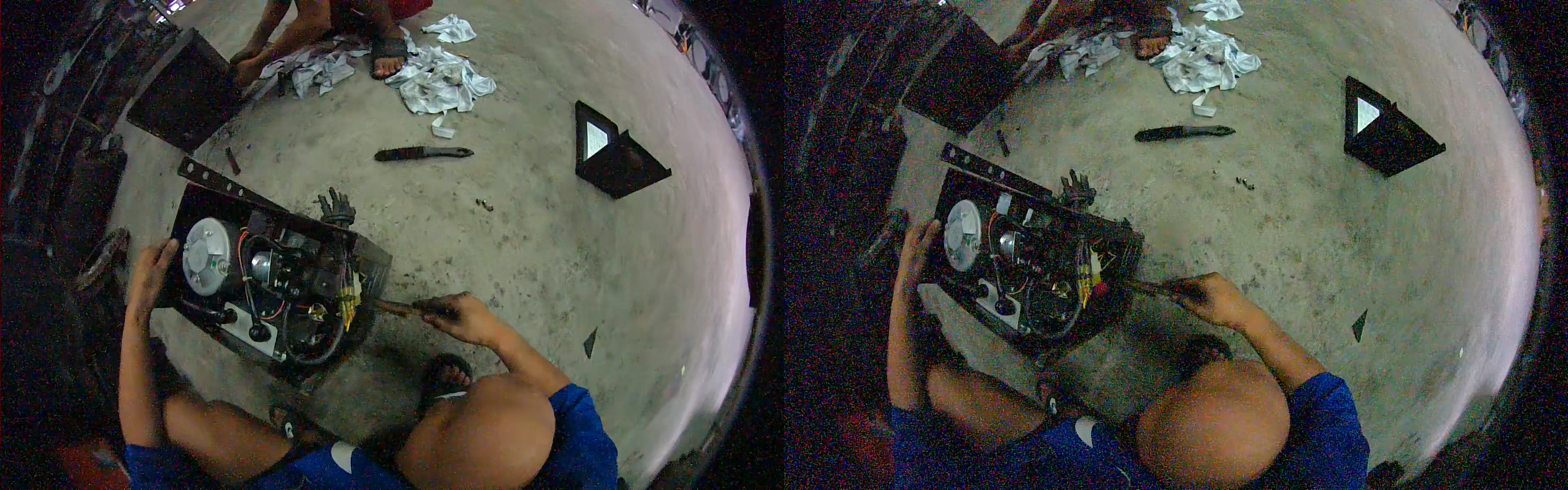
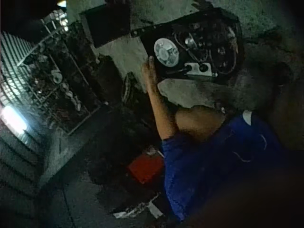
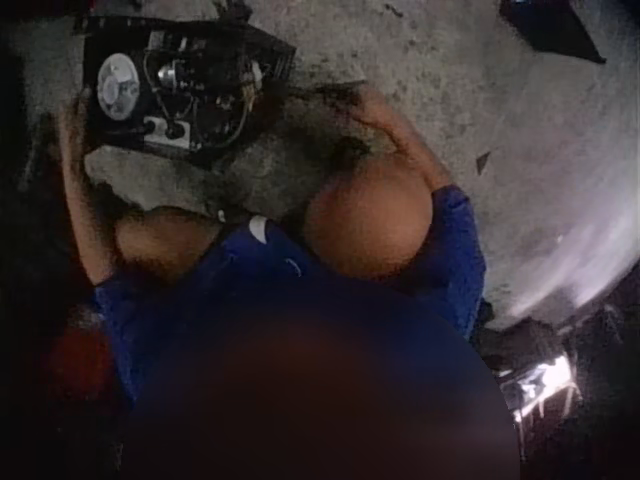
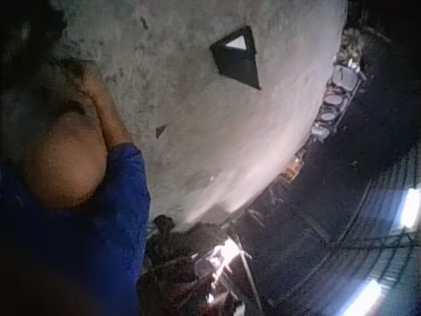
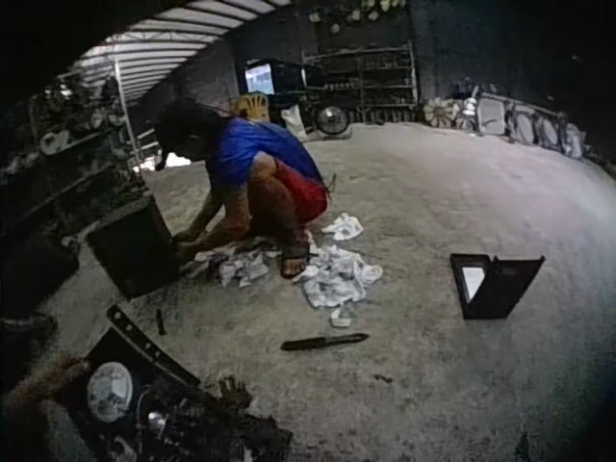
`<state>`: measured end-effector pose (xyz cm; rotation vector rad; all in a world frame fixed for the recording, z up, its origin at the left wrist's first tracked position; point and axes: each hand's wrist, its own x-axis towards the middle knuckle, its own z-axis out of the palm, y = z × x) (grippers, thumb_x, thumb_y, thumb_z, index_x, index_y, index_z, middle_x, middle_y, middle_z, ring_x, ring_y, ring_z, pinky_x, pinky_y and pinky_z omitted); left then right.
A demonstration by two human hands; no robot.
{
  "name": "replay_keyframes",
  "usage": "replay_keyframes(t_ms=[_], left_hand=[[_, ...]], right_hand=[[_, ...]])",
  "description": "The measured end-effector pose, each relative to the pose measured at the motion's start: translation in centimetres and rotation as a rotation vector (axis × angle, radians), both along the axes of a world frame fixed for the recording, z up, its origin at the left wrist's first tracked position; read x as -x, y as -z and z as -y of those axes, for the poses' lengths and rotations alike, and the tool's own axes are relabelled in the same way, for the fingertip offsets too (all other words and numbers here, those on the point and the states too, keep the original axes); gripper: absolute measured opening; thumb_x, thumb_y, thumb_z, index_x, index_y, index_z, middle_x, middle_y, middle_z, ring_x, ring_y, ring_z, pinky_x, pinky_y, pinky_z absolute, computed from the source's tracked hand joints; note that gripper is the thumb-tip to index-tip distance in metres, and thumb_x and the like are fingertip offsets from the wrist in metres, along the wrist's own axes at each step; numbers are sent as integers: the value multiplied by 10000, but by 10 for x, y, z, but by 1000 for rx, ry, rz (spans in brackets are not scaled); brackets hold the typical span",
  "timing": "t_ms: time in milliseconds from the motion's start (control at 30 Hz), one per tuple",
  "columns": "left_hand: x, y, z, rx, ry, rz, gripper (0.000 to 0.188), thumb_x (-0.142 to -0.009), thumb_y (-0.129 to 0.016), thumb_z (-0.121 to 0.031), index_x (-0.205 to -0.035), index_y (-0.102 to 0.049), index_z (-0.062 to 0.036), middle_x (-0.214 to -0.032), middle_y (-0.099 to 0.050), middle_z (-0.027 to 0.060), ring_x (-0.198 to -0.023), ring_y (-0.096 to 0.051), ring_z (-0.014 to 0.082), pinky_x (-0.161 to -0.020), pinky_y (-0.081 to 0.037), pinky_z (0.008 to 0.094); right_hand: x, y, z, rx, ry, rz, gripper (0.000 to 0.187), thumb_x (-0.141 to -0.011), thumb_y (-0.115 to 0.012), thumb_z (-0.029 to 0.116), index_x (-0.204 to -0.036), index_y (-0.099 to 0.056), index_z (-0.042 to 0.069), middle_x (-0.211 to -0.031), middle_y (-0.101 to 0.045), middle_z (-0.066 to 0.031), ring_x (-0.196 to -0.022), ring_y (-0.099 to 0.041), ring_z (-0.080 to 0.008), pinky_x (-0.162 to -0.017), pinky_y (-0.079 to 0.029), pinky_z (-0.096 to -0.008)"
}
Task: The recorder uses a screwdriver and hands to open and disassemble a large black electronic device on the floor.
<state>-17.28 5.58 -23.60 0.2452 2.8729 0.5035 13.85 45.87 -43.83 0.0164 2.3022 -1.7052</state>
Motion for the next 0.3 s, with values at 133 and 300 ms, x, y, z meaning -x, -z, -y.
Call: replay_keyframes(t_ms=[133, 300], left_hand=[[7, 0, 11, -26, -11, 108, 516, -914, -547, -408, -1150, -595, 49, -1057, -655, 167, -991, -597, 230, -922, -411, 323], [-1, 4, 11, 351, -73, -29, 456, -923, -518, -442, -1211, -599, -98, -1283, -536, 197, -1297, -407, 265, -1131, -103, 476]], right_hand=[[-9, -27, -9, -242, -68, 18, 345, -856, -616, 230, -1168, -615, 81, -963, -662, -174, -809, -646, -271, -752, -504, -361], [-1, -11, -2, -324, -78, -236, 414, -817, -650, 250, -1200, -602, 100, -1134, -625, -180, -1040, -612, -329, -953, -445, -405]])
